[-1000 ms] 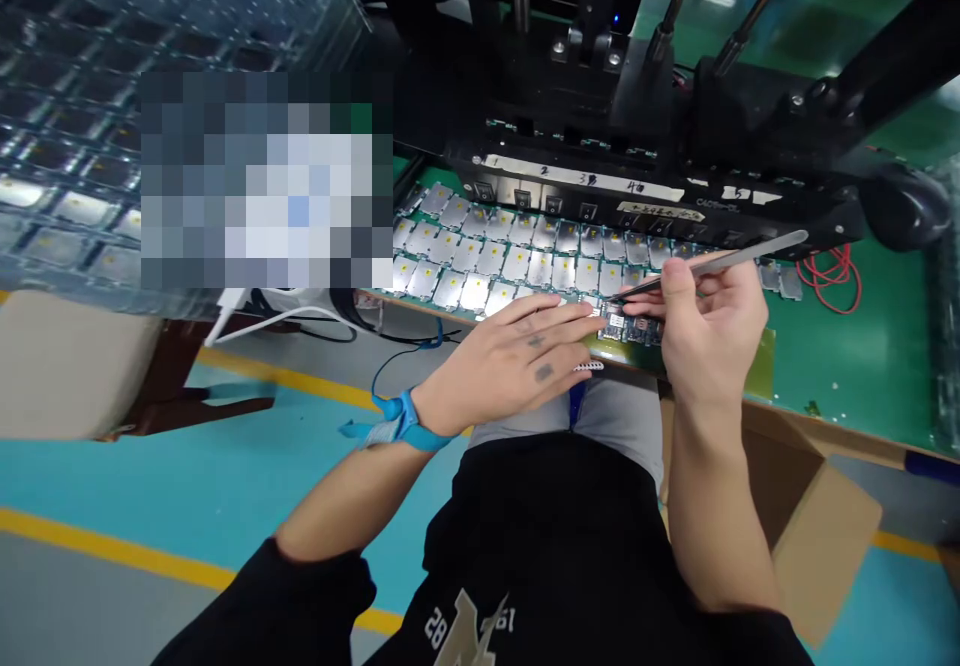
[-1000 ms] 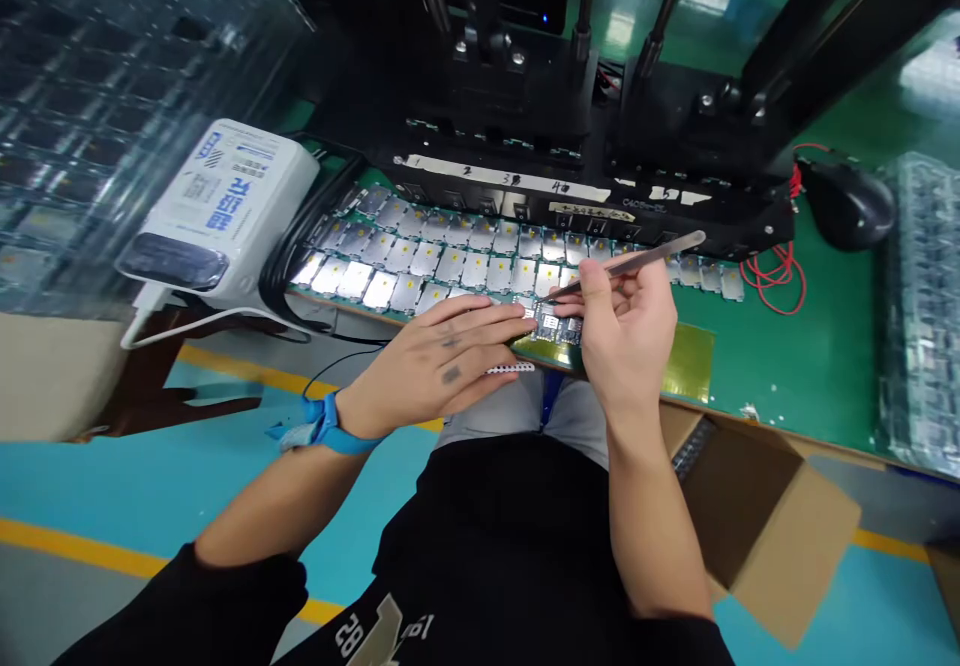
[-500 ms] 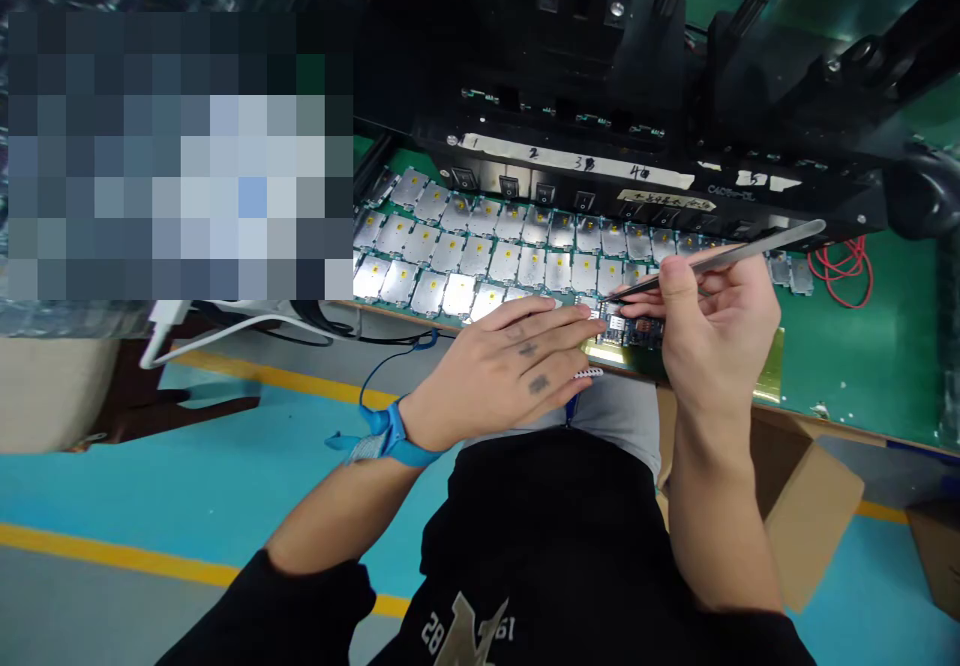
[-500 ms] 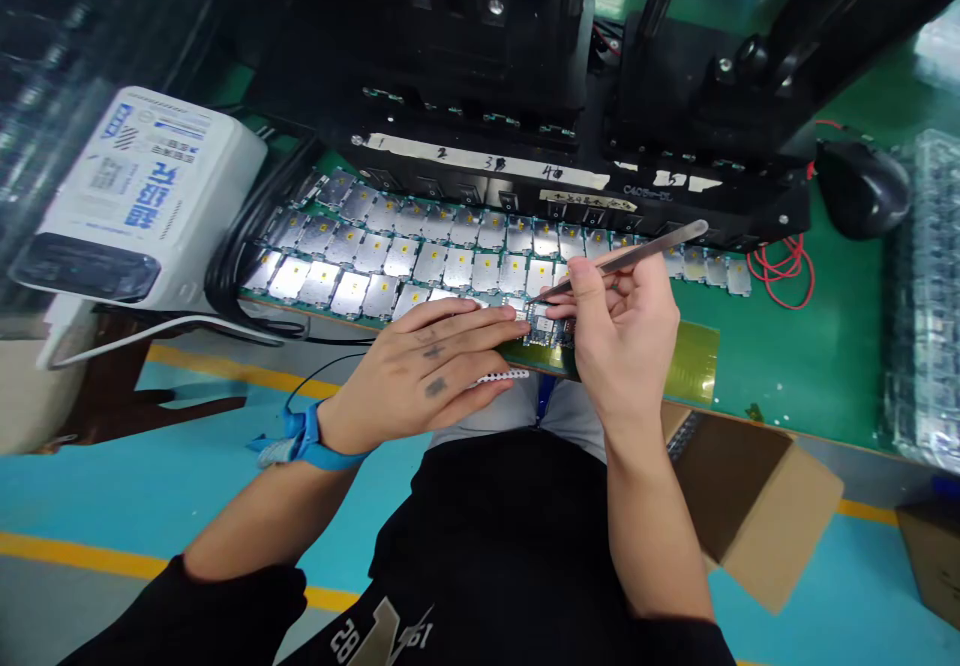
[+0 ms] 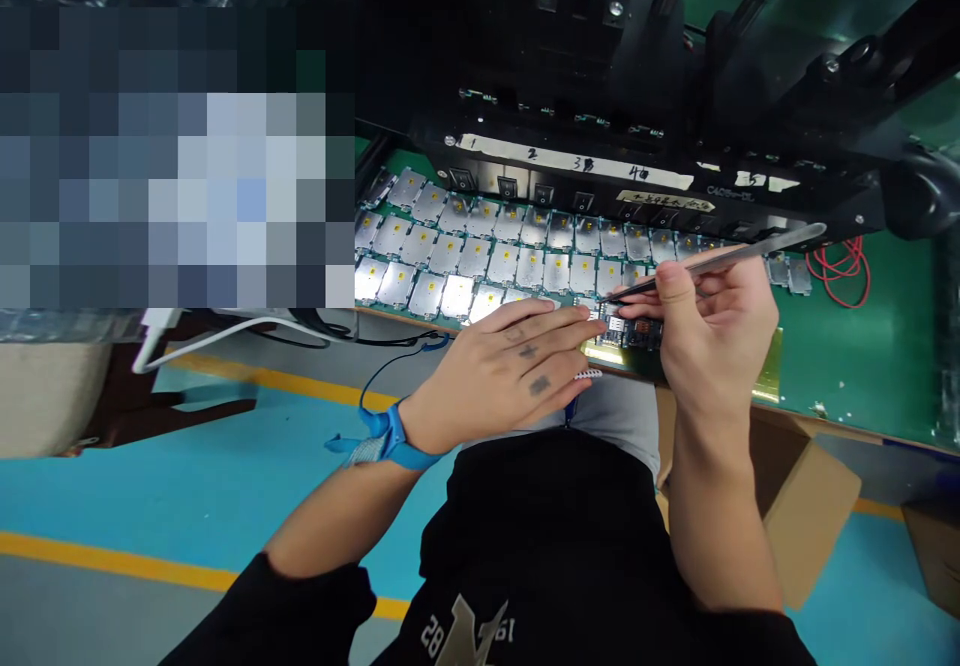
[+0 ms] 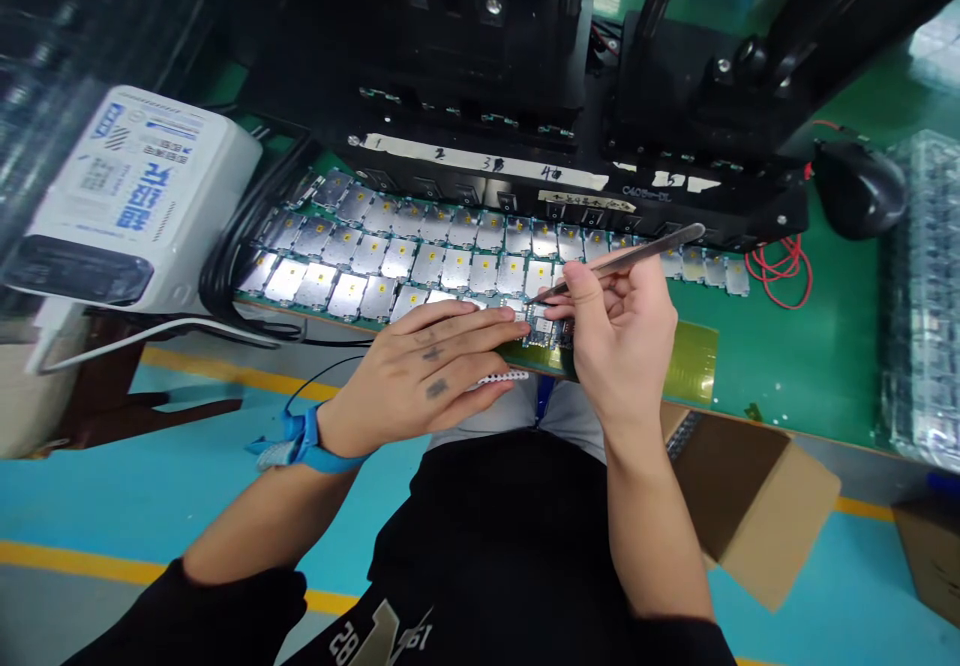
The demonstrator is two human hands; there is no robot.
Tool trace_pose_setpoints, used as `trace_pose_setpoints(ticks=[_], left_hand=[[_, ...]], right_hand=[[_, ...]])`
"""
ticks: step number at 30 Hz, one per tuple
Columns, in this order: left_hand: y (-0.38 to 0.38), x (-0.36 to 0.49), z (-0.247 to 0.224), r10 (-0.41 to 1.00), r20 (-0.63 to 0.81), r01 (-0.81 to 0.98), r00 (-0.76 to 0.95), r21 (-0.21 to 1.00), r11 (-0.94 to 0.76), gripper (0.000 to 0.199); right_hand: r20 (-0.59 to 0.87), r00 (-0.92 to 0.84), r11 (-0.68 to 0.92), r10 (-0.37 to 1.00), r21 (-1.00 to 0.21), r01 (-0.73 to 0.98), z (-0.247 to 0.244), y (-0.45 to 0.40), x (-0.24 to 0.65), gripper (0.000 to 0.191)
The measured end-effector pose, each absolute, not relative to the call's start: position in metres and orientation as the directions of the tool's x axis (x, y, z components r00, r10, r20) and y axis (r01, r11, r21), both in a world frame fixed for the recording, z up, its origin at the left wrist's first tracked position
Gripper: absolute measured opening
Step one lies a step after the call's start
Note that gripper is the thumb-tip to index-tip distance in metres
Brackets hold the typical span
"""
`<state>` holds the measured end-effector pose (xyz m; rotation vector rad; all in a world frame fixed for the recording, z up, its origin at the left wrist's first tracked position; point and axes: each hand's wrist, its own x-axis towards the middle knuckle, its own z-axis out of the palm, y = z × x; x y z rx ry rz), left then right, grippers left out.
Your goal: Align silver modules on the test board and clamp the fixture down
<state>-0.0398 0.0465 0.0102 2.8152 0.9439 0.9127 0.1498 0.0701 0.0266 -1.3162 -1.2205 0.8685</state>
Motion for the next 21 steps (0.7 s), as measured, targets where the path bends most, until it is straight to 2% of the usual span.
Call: trace_pose_setpoints(ticks=[6, 12, 21], left_hand=[[0.0467, -0.0394, 0.0086, 0.560, 0.538, 0.535, 0.630, 0.222, -0.815, 0.011], [0.0465, -0.0396, 0.0082, 0.564, 0.534, 0.541, 0.630, 0.219, -0.812, 0.011], [0.0461, -0.0402, 0.0061, 0.573, 0.530, 0.516, 0.625, 0.270, -0.813, 0.012]], right_hand=[[0.204, 0.183, 0.172, 0.962, -0.969, 0.179, 0.0271, 0.0682, 0.1504, 0.019], [0.314, 0.131, 0.285, 0.940, -0.937, 0.205, 0.0238, 0.0646, 0.1531, 0.014], [0.303, 0.165, 0.270, 0.939, -0.943, 0.196, 0.0254, 0.0622, 0.1514, 0.015]])
